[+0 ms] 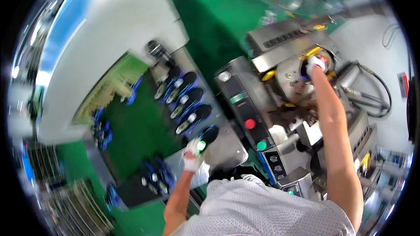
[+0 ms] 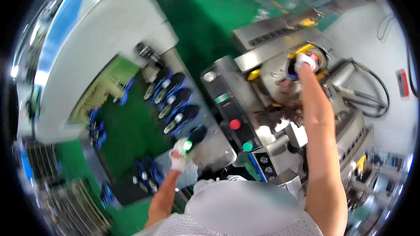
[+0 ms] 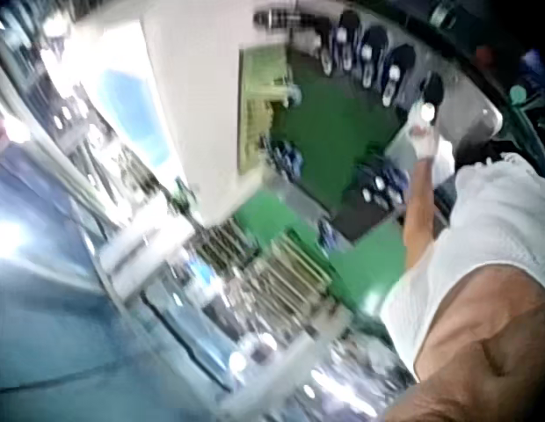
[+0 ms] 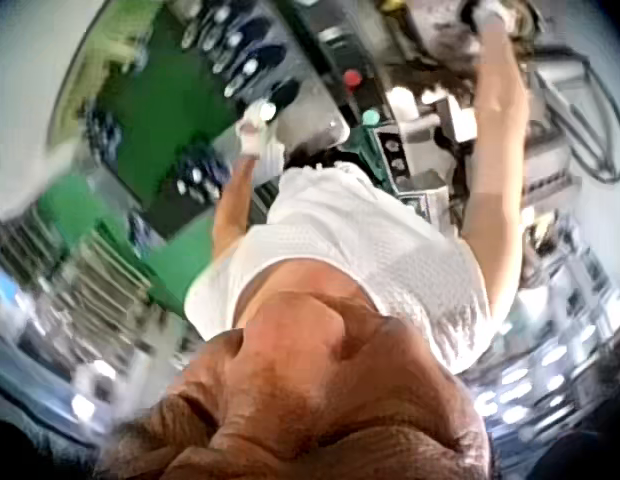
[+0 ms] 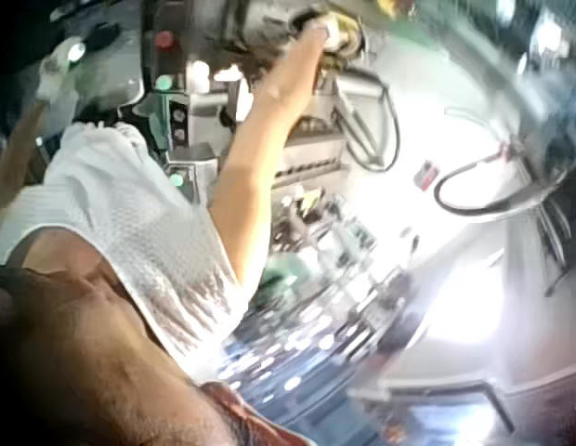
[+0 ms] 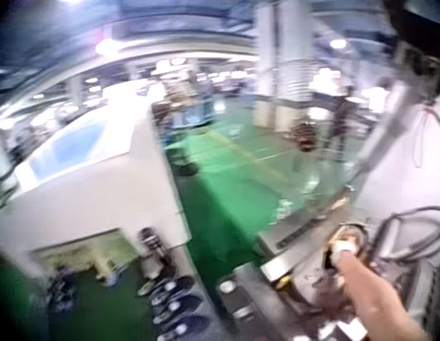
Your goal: The person operates a shoe assembly machine in a factory setting. They pick up blue and black sneakers from a conveyor belt, place them into a mechanical press to attach the soles, and then move the finished shoes to a collection area. The process is repeated continuously for multiple pairs of shoes.
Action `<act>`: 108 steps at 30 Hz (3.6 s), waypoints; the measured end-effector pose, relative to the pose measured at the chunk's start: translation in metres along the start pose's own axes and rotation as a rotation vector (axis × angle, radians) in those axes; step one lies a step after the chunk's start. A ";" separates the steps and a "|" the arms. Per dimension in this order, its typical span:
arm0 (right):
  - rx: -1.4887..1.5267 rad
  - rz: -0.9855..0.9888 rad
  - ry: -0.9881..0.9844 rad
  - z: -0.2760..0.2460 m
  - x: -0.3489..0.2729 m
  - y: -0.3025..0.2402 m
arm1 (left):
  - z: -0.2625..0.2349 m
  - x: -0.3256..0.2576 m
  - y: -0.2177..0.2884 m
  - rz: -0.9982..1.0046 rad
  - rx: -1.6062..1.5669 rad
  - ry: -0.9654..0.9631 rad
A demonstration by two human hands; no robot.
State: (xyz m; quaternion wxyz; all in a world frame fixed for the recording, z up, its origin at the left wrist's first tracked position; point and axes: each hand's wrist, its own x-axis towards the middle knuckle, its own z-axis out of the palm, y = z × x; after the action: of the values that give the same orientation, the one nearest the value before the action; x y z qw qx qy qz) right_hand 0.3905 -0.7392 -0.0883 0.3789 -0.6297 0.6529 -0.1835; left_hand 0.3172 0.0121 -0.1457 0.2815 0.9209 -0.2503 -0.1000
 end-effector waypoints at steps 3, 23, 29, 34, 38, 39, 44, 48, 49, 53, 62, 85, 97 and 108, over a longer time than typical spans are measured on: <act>-0.014 -0.095 -0.157 -0.030 0.017 -0.014 | 0.009 0.020 -0.013 0.050 0.004 -0.032; -1.110 -0.874 -0.166 -0.055 -0.426 0.243 | -0.145 0.043 -0.152 -0.034 -0.293 0.295; -0.870 -0.790 -0.158 -0.091 -0.535 0.215 | -0.278 -0.014 -0.425 -0.798 0.397 0.799; -1.174 -0.453 -0.371 -0.084 -0.593 0.238 | -0.315 -0.027 -0.542 -0.734 0.263 0.677; -1.035 -0.272 -0.564 -0.036 -0.652 0.183 | -0.306 -0.027 -0.508 -0.787 0.118 0.686; -0.974 -0.335 -0.552 -0.034 -0.649 0.197 | -0.295 -0.055 -0.534 -0.715 0.259 0.702; -0.894 -0.326 -0.796 0.007 -0.723 0.139 | -0.280 -0.082 -0.466 -0.306 0.247 0.611; -0.490 -0.664 -1.013 0.036 -0.786 0.141 | -0.260 -0.052 -0.255 -0.051 -0.033 0.267; -0.437 -0.799 -0.967 0.037 -0.799 0.138 | -0.250 -0.052 -0.201 -0.096 -0.196 0.159; -0.181 -0.569 -0.823 0.035 -0.781 0.151 | -0.207 -0.049 -0.035 0.520 -0.304 -0.136; 0.761 0.183 -0.498 -0.211 -0.745 0.208 | -0.193 -0.066 0.195 0.871 -0.713 -0.483; 1.744 -0.124 -0.017 -0.440 -0.680 0.343 | -0.016 -0.152 0.385 0.648 -0.611 -0.779; 1.728 -0.121 0.136 -0.412 -0.670 0.295 | -0.010 -0.127 0.376 0.694 -0.616 -0.973; 1.745 -0.017 0.243 -0.411 -0.668 0.294 | -0.097 -0.088 0.468 1.230 -1.049 -0.685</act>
State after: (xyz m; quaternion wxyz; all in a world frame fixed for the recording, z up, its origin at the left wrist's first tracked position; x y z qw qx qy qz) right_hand -0.1616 -0.1540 0.1423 0.6512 -0.0967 0.3109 -0.6855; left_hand 0.0842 -0.2326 0.2040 0.5817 0.2939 -0.6950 -0.3036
